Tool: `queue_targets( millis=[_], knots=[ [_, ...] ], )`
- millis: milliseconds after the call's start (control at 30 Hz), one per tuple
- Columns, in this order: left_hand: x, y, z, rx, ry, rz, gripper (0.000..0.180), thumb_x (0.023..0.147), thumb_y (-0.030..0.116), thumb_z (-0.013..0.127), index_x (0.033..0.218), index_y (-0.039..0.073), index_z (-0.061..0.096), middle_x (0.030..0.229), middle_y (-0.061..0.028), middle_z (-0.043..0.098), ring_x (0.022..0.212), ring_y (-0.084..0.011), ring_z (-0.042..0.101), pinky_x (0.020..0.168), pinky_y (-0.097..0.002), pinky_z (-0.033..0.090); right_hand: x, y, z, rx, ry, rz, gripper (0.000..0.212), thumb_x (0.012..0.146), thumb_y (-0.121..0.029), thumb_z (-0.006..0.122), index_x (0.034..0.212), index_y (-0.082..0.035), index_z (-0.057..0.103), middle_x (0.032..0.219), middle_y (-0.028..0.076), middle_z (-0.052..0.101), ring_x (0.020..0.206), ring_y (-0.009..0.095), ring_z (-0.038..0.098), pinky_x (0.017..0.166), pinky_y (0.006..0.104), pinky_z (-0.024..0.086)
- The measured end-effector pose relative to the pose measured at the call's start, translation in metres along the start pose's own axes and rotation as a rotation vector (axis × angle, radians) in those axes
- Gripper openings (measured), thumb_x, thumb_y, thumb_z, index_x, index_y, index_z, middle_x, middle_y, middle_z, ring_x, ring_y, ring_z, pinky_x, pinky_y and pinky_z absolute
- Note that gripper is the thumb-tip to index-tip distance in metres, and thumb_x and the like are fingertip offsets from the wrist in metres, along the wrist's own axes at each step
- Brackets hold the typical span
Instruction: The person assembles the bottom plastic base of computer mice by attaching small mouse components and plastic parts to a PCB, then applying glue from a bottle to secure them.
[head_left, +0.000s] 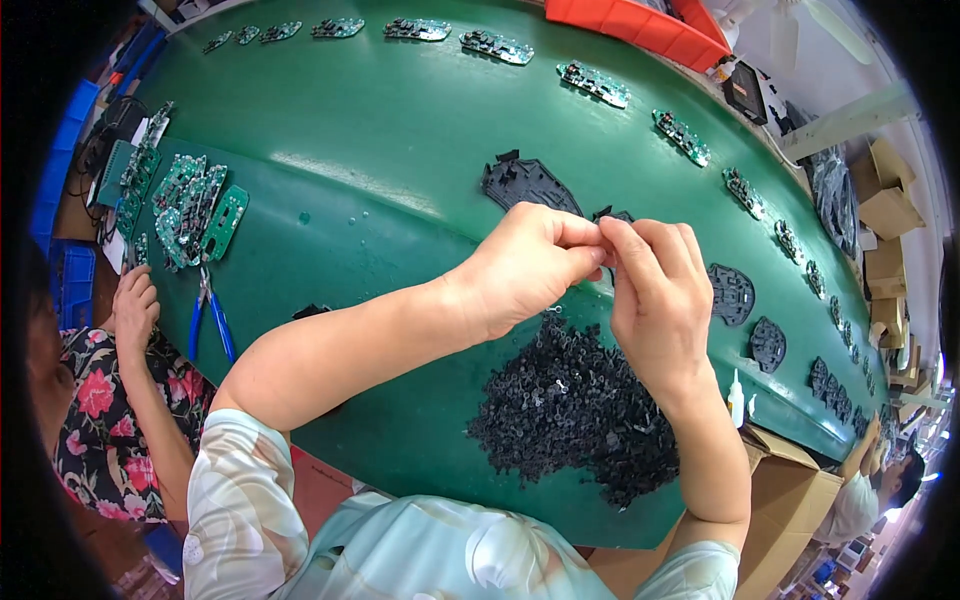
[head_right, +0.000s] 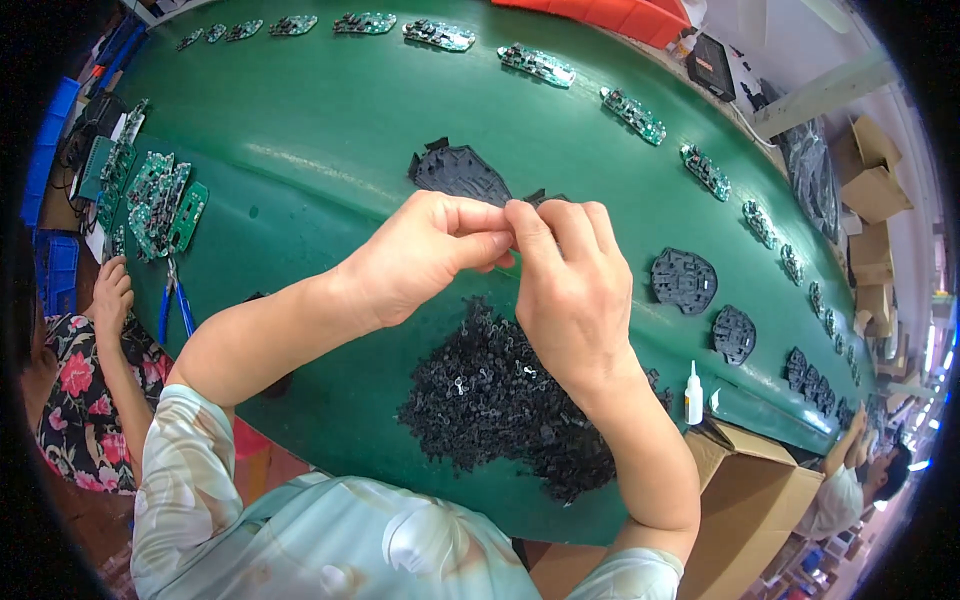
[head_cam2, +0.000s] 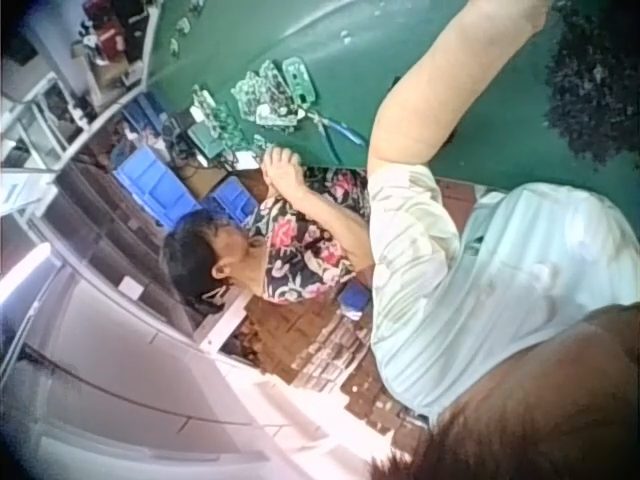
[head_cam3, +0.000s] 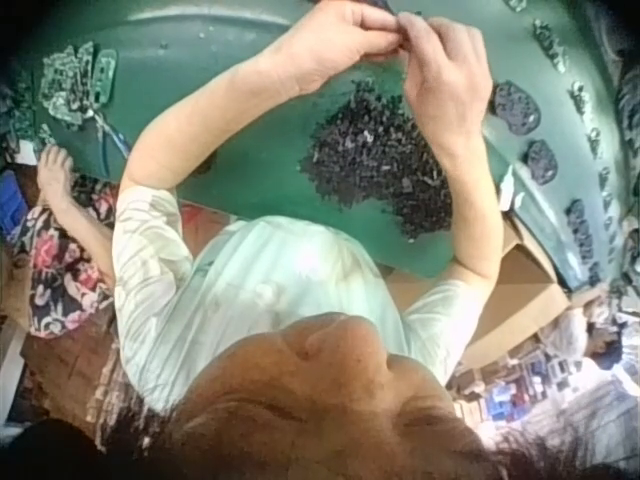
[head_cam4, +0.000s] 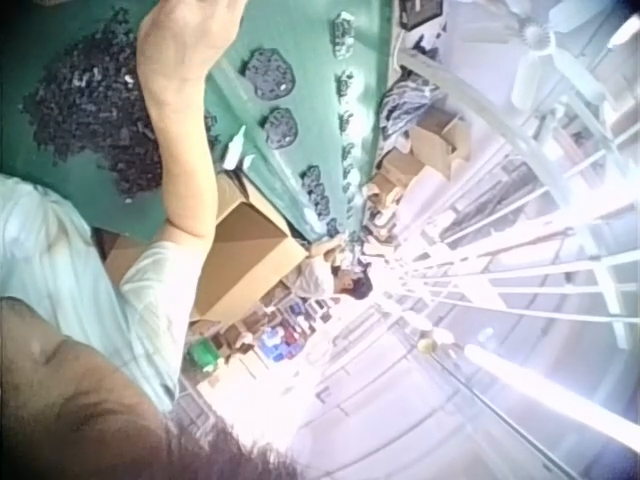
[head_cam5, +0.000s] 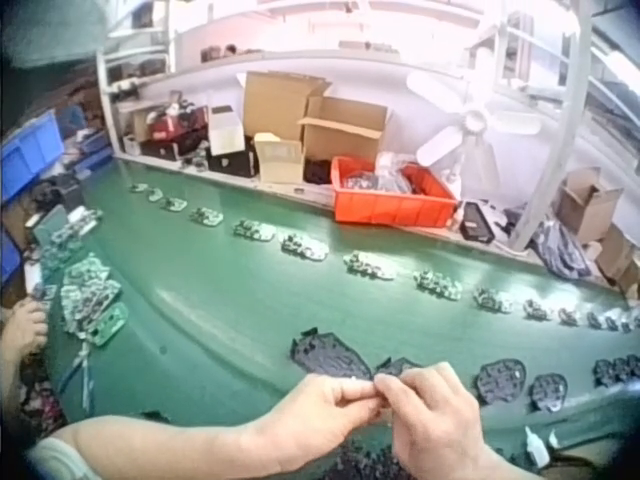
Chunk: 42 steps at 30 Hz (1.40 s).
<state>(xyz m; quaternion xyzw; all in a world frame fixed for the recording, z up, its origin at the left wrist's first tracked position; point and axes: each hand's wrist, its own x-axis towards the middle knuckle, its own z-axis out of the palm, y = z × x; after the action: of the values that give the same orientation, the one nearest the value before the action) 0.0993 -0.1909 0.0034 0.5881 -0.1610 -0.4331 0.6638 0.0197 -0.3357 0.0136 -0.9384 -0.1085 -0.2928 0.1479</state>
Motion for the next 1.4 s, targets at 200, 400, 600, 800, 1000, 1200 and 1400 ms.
queue_targets(
  millis=[200, 400, 600, 800, 1000, 1200, 1400],
  knots=[
    [0.003, 0.003, -0.004, -0.029, 0.05, 0.033, 0.023, 0.092, 0.009, 0.061, 0.112, -0.001, 0.066, 0.102, -0.0047, 0.068, 0.093, -0.0095, 0.061, 0.088, -0.0262, 0.049, 0.007, 0.0, -0.007, 0.163, -0.064, 0.171, 0.021, 0.077, 0.003, 0.064, 0.097, -0.002, 0.066, 0.081, 0.012, 0.065, 0.071, 0.025, 0.062, 0.067, 0.035, 0.051],
    [0.013, 0.01, -0.02, -0.022, 0.064, 0.173, 0.021, 0.088, 0.009, 0.068, 0.107, -0.001, 0.067, 0.098, -0.0053, 0.068, 0.086, -0.0096, 0.062, 0.082, -0.0249, 0.051, 0.02, 0.009, 0.002, 0.649, 0.039, 0.584, 0.009, 0.083, -0.007, 0.069, 0.089, 0.0, 0.072, 0.091, 0.009, 0.071, 0.077, 0.012, 0.064, 0.07, 0.0257, 0.05],
    [0.016, 0.016, -0.031, -0.118, 0.031, 0.062, 0.02, 0.087, 0.013, 0.07, 0.103, 0.001, 0.069, 0.093, -0.0056, 0.069, 0.082, -0.0097, 0.061, 0.079, -0.0252, 0.051, 0.024, 0.004, 0.006, 1.065, 0.023, 0.881, 0.017, 0.088, -0.01, 0.066, 0.097, 0.004, 0.07, 0.092, 0.006, 0.07, 0.081, 0.009, 0.061, 0.075, 0.0222, 0.048],
    [0.017, 0.016, -0.037, -0.148, 0.001, -0.022, 0.022, 0.088, 0.016, 0.069, 0.103, 0.001, 0.069, 0.092, -0.0064, 0.069, 0.079, -0.0102, 0.061, 0.078, -0.0257, 0.051, 0.022, 0.004, 0.014, 1.025, 0.028, 0.92, 0.02, 0.09, -0.01, 0.064, 0.102, 0.005, 0.068, 0.093, 0.007, 0.069, 0.082, 0.009, 0.061, 0.075, 0.0225, 0.049],
    [0.021, 0.017, -0.038, -0.254, -0.053, -0.159, 0.021, 0.09, 0.02, 0.067, 0.101, 0.002, 0.067, 0.091, -0.006, 0.068, 0.078, -0.0098, 0.06, 0.076, -0.0257, 0.05, 0.016, 0.006, 0.018, 1.089, 0.063, 0.856, 0.015, 0.091, -0.008, 0.064, 0.102, 0.003, 0.068, 0.098, 0.006, 0.068, 0.09, 0.01, 0.06, 0.086, 0.0242, 0.046],
    [0.029, 0.018, -0.042, -0.29, -0.137, -0.129, 0.02, 0.089, 0.02, 0.068, 0.097, 0.002, 0.066, 0.089, -0.0049, 0.067, 0.076, -0.0095, 0.059, 0.075, -0.0272, 0.05, 0.013, 0.015, 0.019, 0.974, 0.123, 0.609, 0.011, 0.089, -0.005, 0.065, 0.098, 0.0, 0.068, 0.103, 0.007, 0.067, 0.091, 0.011, 0.06, 0.082, 0.0248, 0.048],
    [0.058, 0.022, -0.039, 0.874, 0.042, 0.293, 0.01, 0.075, 0.012, 0.068, 0.081, 0.004, 0.071, 0.083, -0.0091, 0.065, 0.078, -0.0212, 0.062, 0.075, -0.0325, 0.049, 0.008, 0.039, 0.01, 0.502, 0.08, 0.56, 0.013, 0.083, -0.003, 0.067, 0.096, -0.004, 0.069, 0.104, 0.009, 0.068, 0.097, 0.02, 0.06, 0.086, 0.0304, 0.047]
  ],
)
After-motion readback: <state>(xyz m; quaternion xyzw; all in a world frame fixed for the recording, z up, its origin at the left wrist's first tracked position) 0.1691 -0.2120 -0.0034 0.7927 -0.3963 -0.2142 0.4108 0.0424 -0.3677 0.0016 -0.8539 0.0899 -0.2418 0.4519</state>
